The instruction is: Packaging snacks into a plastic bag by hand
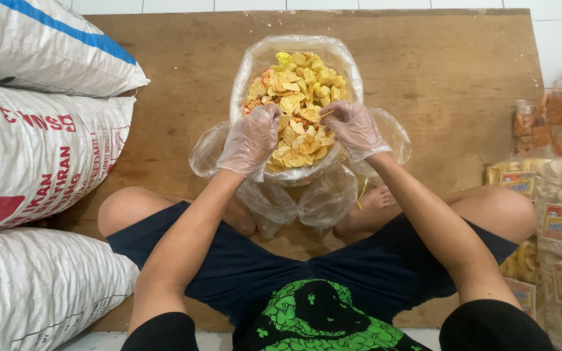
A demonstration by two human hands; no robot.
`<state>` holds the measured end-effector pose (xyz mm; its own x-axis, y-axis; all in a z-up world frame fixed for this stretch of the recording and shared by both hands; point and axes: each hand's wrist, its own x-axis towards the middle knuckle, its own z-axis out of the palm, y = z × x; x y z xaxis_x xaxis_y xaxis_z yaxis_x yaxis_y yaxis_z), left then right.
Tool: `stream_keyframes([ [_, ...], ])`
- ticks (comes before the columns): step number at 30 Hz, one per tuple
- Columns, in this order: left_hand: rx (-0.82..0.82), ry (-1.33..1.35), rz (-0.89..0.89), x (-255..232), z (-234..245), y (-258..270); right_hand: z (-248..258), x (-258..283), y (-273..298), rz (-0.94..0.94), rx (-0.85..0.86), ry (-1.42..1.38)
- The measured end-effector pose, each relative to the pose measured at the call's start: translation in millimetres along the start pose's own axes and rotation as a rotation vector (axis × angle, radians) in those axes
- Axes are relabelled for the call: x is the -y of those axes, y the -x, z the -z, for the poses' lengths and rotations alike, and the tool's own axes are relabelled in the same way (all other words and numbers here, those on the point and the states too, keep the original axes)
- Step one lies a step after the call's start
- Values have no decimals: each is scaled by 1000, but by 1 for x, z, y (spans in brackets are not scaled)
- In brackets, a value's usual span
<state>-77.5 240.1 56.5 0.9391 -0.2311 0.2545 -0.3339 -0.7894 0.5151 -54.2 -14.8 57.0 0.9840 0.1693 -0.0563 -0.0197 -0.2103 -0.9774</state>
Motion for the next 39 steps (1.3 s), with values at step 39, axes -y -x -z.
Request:
stream_keyframes([
  [39,143,118,-98,-102,-62,-62,114,-10,13,91,-172,887],
])
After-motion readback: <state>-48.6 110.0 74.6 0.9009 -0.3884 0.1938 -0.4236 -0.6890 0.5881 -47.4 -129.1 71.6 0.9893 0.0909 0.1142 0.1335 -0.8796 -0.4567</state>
